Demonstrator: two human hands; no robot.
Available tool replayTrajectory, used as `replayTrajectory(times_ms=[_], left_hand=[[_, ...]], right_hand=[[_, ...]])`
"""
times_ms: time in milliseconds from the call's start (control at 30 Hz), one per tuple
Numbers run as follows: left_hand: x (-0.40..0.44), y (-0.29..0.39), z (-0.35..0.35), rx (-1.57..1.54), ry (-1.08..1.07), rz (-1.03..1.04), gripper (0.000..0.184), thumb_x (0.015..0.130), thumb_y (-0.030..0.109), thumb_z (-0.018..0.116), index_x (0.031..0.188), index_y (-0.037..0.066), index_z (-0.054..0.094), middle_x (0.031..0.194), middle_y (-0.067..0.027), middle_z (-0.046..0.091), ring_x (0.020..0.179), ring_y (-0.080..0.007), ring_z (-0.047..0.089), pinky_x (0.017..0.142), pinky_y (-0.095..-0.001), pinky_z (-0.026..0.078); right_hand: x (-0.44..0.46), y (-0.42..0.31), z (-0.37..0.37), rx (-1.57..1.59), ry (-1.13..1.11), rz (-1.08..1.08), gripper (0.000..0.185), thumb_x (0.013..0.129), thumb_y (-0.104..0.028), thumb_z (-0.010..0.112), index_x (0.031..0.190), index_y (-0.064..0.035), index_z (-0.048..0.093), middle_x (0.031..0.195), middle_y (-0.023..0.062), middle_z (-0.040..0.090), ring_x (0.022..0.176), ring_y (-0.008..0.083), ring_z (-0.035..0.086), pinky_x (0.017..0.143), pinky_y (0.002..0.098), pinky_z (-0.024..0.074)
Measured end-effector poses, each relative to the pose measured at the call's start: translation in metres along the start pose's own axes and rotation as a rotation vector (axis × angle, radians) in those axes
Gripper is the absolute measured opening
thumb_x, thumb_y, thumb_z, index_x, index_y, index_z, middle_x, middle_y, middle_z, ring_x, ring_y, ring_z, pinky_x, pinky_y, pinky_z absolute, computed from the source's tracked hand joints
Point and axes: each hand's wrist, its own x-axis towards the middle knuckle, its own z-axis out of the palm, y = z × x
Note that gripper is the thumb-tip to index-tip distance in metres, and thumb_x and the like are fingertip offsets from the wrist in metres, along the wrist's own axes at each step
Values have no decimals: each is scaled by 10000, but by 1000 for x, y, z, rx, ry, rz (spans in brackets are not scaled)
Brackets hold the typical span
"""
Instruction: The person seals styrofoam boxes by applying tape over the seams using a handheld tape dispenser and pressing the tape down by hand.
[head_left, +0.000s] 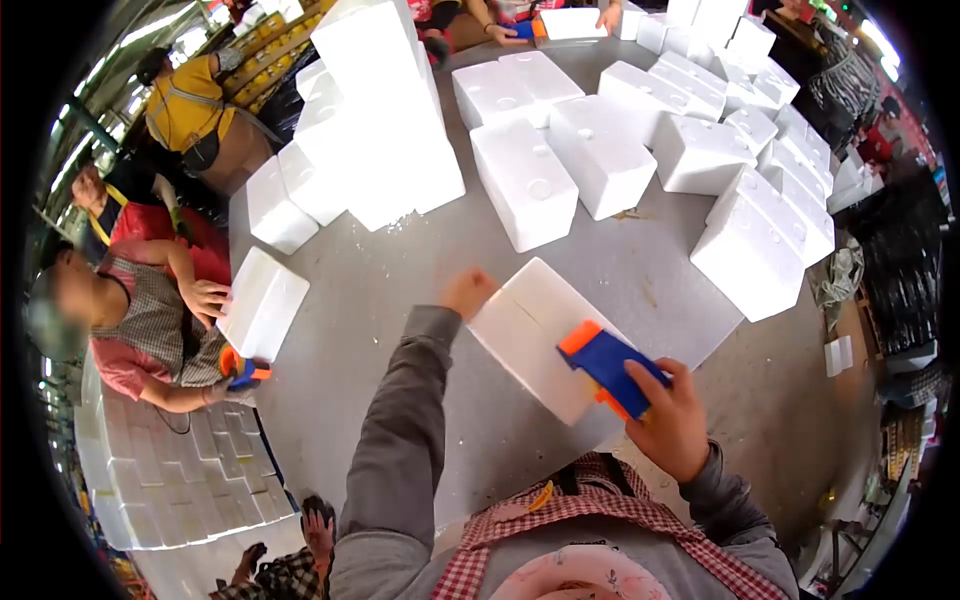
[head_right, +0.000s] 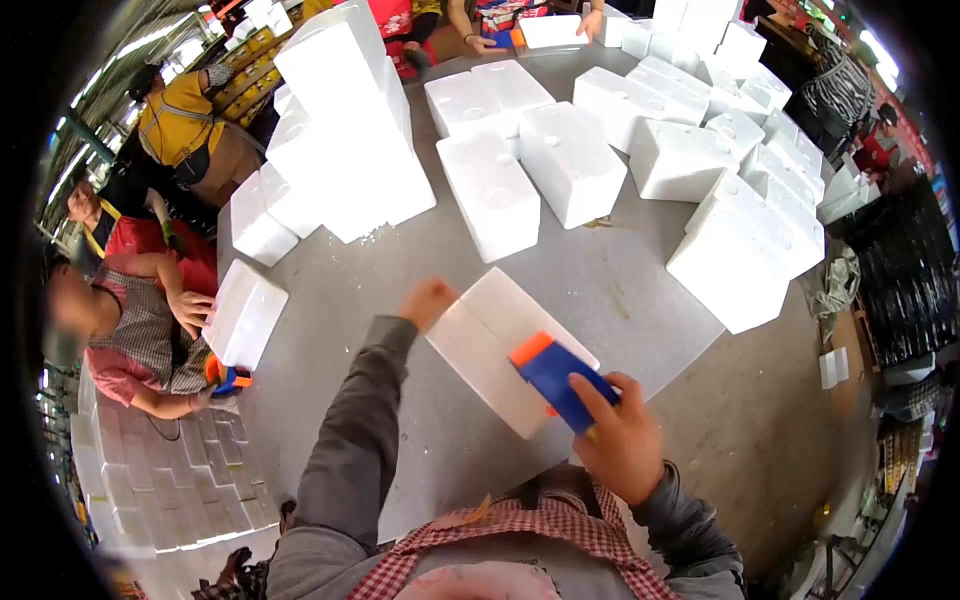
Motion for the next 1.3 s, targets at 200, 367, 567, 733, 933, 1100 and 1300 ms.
replayTrajectory(times_ms=[200,367,567,733,933,1100,1300], left_hand=[[-2,-68,17,-7,197,-197,261,837,2,472,1093,37,507,873,-100,574,810,-224,570,698,-343,446],[-54,49,3,63,-89,250,433,903,113,445,1329,74,378,1222,-133,498,1067,-209,529,869,-325,429],[-86,39,49,-791,174,-82,553,960,404,320,1387,60,249,1328,-118,406,1163,-217,450,976,-352,370],[-73,71,59,-428,309,-97,573,953,444,305,1408,105,227,1288,-118,439,1167,-234,442,963,-374,368],[-26,142,77,803,96,282,500,936,388,367,1377,156,334,1390,-227,309,1219,-363,382,954,-434,356],[-60,173,97,947,170,-143,538,909,478,365,1339,156,392,1324,-213,391,1151,-376,461,888,-492,408],[-118,156,60,1063,-38,246,544,870,447,490,1313,136,426,1244,-204,446,1142,-363,452,856,-443,434]], right_hand=[[14,-7,-4,-121,-209,57,616,613,-58,605,1206,-198,516,1098,135,475,846,321,588,640,386,513],[-12,14,-14,-72,-186,64,566,638,-55,625,1181,-186,542,1091,156,479,884,340,573,686,388,511],[-128,116,44,259,-26,153,635,608,-53,730,1200,-144,518,1088,201,483,969,377,526,813,415,465],[-96,158,76,814,250,318,656,661,-46,700,1248,-71,407,1073,174,515,974,288,550,787,372,470],[-59,196,105,1317,261,581,658,719,-151,696,1259,-30,342,1005,133,572,888,216,574,773,327,478],[-123,93,149,1064,484,559,638,719,-203,684,1248,-33,371,1092,145,549,1034,269,547,913,357,417],[-46,143,134,1072,256,528,667,671,-189,697,1255,-51,405,1100,240,553,991,329,561,869,377,450]])
